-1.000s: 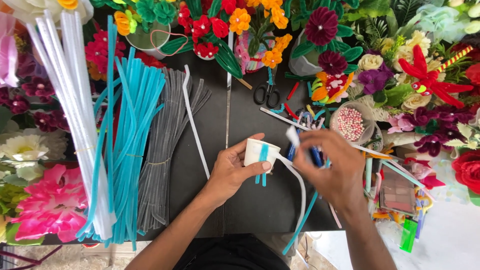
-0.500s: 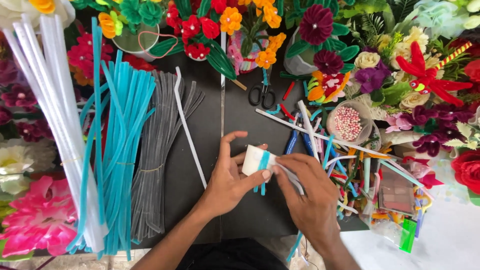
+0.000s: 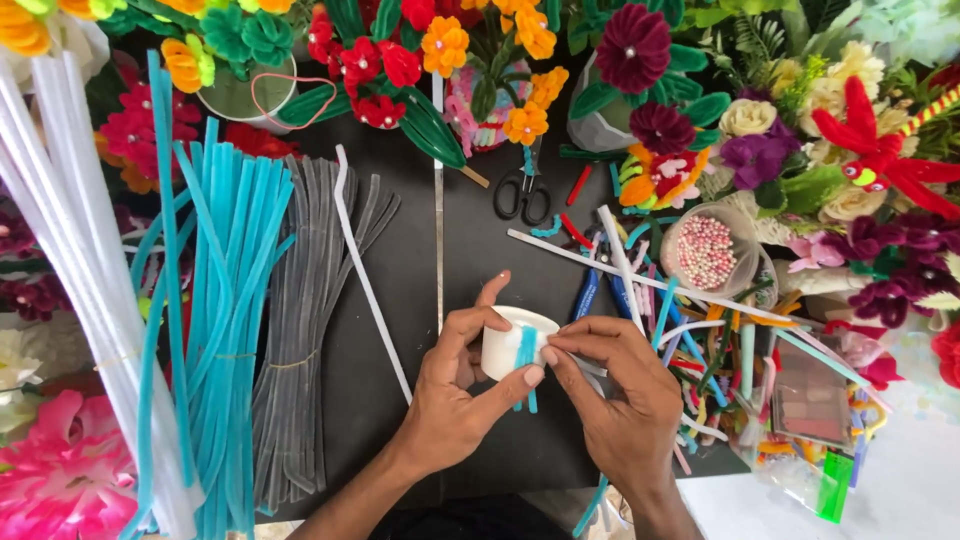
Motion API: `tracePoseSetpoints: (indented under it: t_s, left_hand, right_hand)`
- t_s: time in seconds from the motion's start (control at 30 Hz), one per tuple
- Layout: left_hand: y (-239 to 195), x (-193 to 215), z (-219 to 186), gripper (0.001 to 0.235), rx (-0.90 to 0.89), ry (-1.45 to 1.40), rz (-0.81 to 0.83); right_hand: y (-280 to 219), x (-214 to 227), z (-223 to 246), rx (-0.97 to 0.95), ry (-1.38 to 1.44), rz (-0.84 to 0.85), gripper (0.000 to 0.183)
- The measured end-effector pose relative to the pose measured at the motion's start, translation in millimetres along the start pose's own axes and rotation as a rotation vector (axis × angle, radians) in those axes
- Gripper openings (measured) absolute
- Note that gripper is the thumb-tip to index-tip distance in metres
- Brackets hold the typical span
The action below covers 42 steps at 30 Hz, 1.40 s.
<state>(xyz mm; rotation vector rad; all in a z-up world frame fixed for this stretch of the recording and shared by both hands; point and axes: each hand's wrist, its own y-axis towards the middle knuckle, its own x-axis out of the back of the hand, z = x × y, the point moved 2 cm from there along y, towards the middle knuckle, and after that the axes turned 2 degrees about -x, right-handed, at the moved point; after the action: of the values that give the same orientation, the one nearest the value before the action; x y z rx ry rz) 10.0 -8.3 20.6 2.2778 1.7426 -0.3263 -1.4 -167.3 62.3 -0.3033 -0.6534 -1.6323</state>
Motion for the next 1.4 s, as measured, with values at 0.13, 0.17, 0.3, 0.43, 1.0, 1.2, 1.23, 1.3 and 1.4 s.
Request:
tracePoseSetpoints:
  t_s: [0.13, 0.17, 0.3, 0.43, 1.0, 1.2, 1.23, 1.3, 1.4]
  left_hand:
    - [2, 1, 1, 0.032, 0.027, 0.022, -0.013]
    - [2, 0, 0, 0.032, 0.048, 0.019, -0.016]
    - [3, 0, -1, 0.03, 0.074, 0.016, -0.013]
    - [4, 1, -1, 0.029, 0.091, -0.034, 0.006]
    - [3, 1, 3, 0.027, 0.08, -0.073, 0.045]
    - [2, 1, 6, 0.026, 0.087, -0.075, 0.047]
    - [2, 1, 6, 0.026, 0.086, -0.074, 0.047]
    - [1, 1, 7, 0.026, 0.1, -0.095, 0.044]
    - [1, 1, 8, 0.025, 0.101, -0.097, 0.032]
  right_hand:
    - [5, 1, -7, 0.056, -0.004, 0.034, 0.013]
    - [5, 2, -8, 0.076, -0.01, 0.046, 0.014]
    - [8, 5, -13, 0.088, -0.006, 0.089, 0.014]
    - [10, 7, -15, 0.1, -0.004, 0.119, 0.014]
    - [15, 13, -17, 0.159, 0.021, 0.237, 0.013]
    - [15, 13, -16, 0.18, 0.016, 0.245, 0.012]
    - [15, 13, -17, 0.181, 0.017, 0.244, 0.012]
    - [14, 13, -17, 0.182, 0.019, 0.242, 0.013]
    - [13, 14, -19, 0.187, 0.008, 0.249, 0.014]
